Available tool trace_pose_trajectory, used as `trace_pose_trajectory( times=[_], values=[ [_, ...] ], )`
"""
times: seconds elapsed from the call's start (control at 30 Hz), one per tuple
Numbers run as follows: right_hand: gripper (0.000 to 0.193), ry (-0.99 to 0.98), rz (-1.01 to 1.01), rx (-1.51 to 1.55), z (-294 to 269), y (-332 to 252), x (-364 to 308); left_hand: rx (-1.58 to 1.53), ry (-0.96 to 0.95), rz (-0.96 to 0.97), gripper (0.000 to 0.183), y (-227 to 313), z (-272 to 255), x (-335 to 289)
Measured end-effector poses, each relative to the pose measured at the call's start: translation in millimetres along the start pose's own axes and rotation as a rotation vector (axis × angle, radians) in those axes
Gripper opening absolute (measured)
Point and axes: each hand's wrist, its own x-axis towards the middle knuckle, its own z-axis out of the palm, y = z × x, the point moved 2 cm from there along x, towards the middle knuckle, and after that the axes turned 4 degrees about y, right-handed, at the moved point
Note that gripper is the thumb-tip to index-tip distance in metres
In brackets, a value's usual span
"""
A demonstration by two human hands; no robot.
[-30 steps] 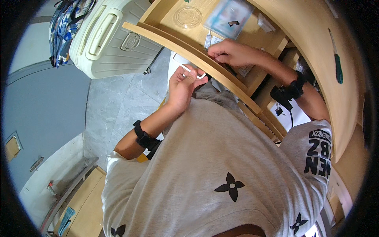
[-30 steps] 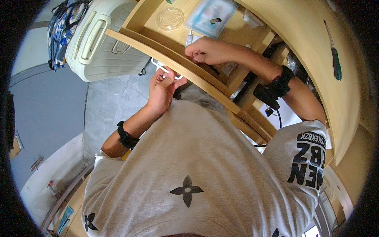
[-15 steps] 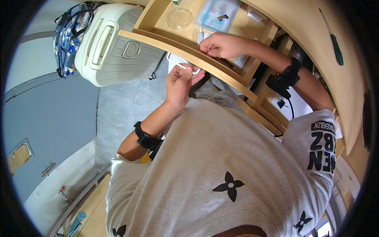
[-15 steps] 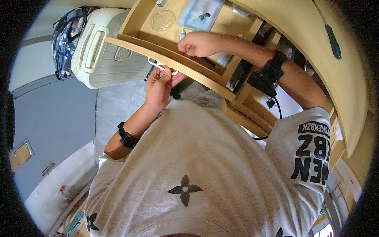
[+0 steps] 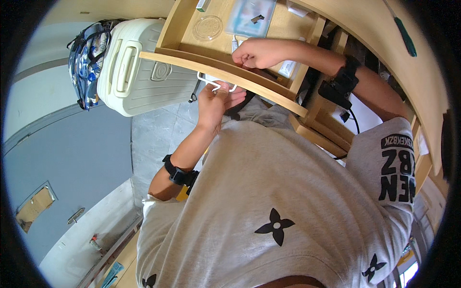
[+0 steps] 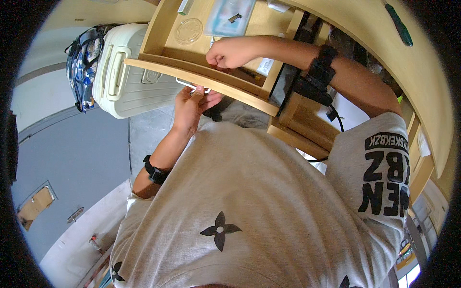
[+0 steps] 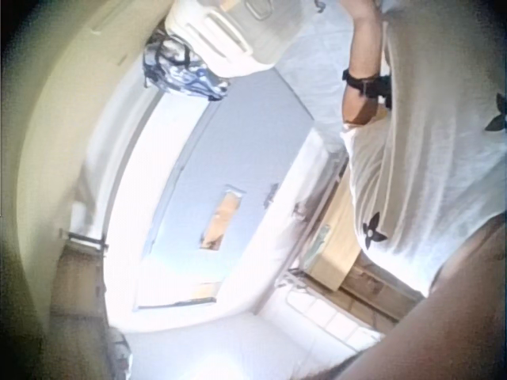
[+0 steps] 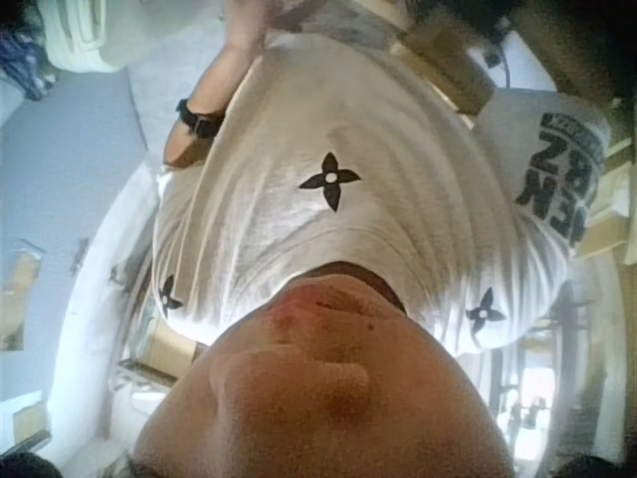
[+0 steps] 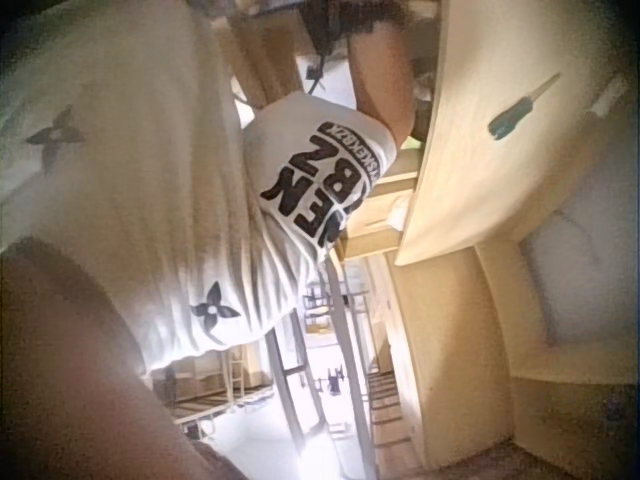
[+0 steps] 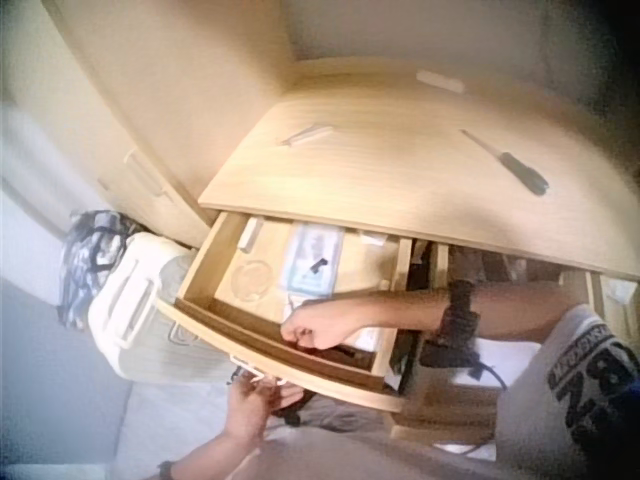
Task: The person uses a screwdriver to remove a screw from a cabinet hinge, then picks up a white handle and several screws and attempts to attach the handle to a drawer.
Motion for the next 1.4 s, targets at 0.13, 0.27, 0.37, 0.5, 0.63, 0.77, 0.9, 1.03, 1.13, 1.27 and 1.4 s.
trace_pose_trajectory(
  times=[0.13, 0.27, 0.37, 0.5, 0.63, 0.77, 0.9, 1.03, 1.13, 1.27, 1.4],
  values=[
    [0.011, 0.014, -0.007, 0.046, 6, 9, 5, -0.068, -0.043, 0.018, 0.020, -3, -4, 2],
    [0.012, -0.004, 0.027, 0.011, 5, 5, 2, -0.120, -0.055, -0.024, 0.022, -4, -5, 2],
    [0.012, -0.008, 0.033, 0.034, 5, 2, 2, -0.110, -0.019, -0.028, 0.025, -4, -3, 0],
    [0.013, -0.003, 0.012, 0.042, 4, 6, 3, -0.020, -0.007, 0.099, 0.024, -8, -4, 1],
    [0.015, -0.060, 0.029, 0.065, 3, 5, 5, 0.026, -0.169, 0.118, 0.027, -7, -2, 1],
    [0.013, -0.054, -0.005, -0.029, 2, -4, 2, -0.225, -0.222, -0.028, 0.024, -3, -7, 3],
    [0.010, -0.081, 0.028, -0.053, 5, 0, 3, -0.251, -0.266, -0.048, 0.022, -4, -8, 5],
    [0.010, -0.071, 0.045, -0.071, 7, 2, 3, -0.129, -0.200, -0.003, 0.023, -7, -7, 2],
    [0.011, -0.099, 0.169, 0.002, 9, 10, 3, -0.165, -0.191, -0.013, 0.022, -10, -7, 1],
    [0.009, -0.118, 0.169, -0.135, 2, 5, 2, -0.215, -0.251, -0.142, 0.024, -8, -13, 3],
    [0.003, -0.014, 0.096, 0.052, 2, 7, -4, -0.164, -0.311, -0.181, 0.026, -9, -10, 3]
  ],
)
